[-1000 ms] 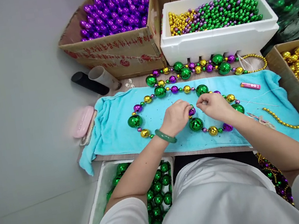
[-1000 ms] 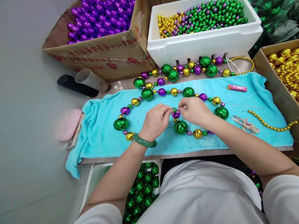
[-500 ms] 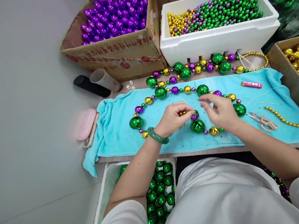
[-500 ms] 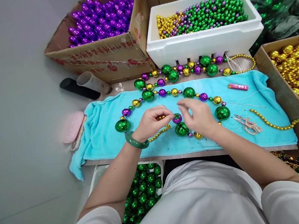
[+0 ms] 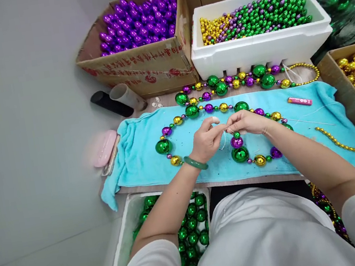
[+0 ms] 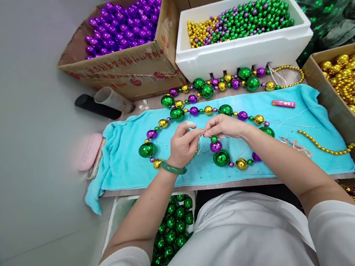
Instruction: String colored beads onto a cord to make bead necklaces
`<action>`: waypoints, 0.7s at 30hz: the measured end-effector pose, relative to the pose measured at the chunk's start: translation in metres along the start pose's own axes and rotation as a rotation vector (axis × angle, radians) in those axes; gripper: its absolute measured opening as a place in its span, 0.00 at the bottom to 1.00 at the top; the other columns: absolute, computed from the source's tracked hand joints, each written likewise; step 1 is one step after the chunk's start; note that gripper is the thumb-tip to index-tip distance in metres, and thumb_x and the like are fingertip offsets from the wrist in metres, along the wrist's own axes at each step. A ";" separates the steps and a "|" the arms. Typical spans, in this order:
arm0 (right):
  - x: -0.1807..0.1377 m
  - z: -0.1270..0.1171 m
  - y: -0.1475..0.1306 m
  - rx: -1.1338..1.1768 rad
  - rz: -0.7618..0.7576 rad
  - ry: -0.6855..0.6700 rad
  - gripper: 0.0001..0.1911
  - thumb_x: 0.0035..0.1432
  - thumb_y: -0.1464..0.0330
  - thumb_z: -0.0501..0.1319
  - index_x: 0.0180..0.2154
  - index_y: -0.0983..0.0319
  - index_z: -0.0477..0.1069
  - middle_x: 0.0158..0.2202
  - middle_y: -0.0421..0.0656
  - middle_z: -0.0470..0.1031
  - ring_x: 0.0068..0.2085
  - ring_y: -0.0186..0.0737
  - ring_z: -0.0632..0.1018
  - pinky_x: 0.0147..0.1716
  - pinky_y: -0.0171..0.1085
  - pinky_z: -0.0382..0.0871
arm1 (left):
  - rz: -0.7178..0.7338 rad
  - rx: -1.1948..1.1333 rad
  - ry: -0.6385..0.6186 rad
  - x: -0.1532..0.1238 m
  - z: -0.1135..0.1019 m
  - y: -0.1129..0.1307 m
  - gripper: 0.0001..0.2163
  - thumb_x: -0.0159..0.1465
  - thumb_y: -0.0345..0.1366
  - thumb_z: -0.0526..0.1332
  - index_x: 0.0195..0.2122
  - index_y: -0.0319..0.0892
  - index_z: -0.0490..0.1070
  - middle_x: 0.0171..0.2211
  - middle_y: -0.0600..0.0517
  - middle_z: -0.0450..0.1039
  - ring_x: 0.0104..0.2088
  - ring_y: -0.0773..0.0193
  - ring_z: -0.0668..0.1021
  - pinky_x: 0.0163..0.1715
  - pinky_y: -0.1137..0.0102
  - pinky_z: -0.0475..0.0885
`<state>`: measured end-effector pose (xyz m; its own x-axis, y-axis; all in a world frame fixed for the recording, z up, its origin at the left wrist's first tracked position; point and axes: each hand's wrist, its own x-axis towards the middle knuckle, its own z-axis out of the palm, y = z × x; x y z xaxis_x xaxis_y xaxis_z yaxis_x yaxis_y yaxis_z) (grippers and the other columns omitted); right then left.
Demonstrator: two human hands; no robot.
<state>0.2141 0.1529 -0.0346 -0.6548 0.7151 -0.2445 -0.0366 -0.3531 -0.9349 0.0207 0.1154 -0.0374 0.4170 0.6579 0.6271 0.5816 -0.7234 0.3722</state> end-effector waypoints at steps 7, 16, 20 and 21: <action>-0.010 0.000 0.013 -0.081 0.065 0.313 0.07 0.38 0.67 0.64 0.21 0.64 0.69 0.13 0.33 0.60 0.16 0.25 0.56 0.17 0.30 0.44 | -0.345 -0.198 0.315 -0.022 0.027 0.008 0.05 0.63 0.32 0.58 0.32 0.42 0.73 0.36 0.50 0.73 0.42 0.63 0.74 0.47 0.65 0.67; -0.027 -0.007 0.028 -0.627 0.183 0.588 0.04 0.41 0.69 0.60 0.18 0.62 0.69 0.15 0.36 0.61 0.22 0.33 0.63 0.25 0.35 0.53 | -1.007 -0.894 0.436 -0.038 0.066 0.026 0.05 0.60 0.34 0.60 0.28 0.40 0.69 0.30 0.52 0.73 0.32 0.68 0.76 0.27 0.75 0.68; -0.030 -0.010 0.039 -0.612 0.210 0.620 0.04 0.40 0.70 0.60 0.17 0.62 0.68 0.16 0.37 0.62 0.23 0.34 0.63 0.25 0.36 0.52 | -1.207 -1.372 0.498 -0.032 0.072 0.033 0.06 0.59 0.31 0.62 0.27 0.38 0.66 0.29 0.51 0.73 0.36 0.65 0.78 0.30 0.74 0.72; -0.031 -0.011 0.042 -0.588 0.213 0.617 0.04 0.39 0.70 0.61 0.17 0.62 0.69 0.16 0.38 0.63 0.23 0.34 0.63 0.25 0.35 0.52 | -1.249 -1.447 0.523 -0.032 0.073 0.033 0.07 0.59 0.29 0.62 0.26 0.38 0.65 0.28 0.52 0.72 0.37 0.65 0.79 0.31 0.75 0.72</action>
<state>0.2409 0.1230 -0.0691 -0.0719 0.9280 -0.3655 0.5459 -0.2701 -0.7931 0.0774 0.0861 -0.0949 -0.0675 0.9252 -0.3733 -0.6772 0.2323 0.6982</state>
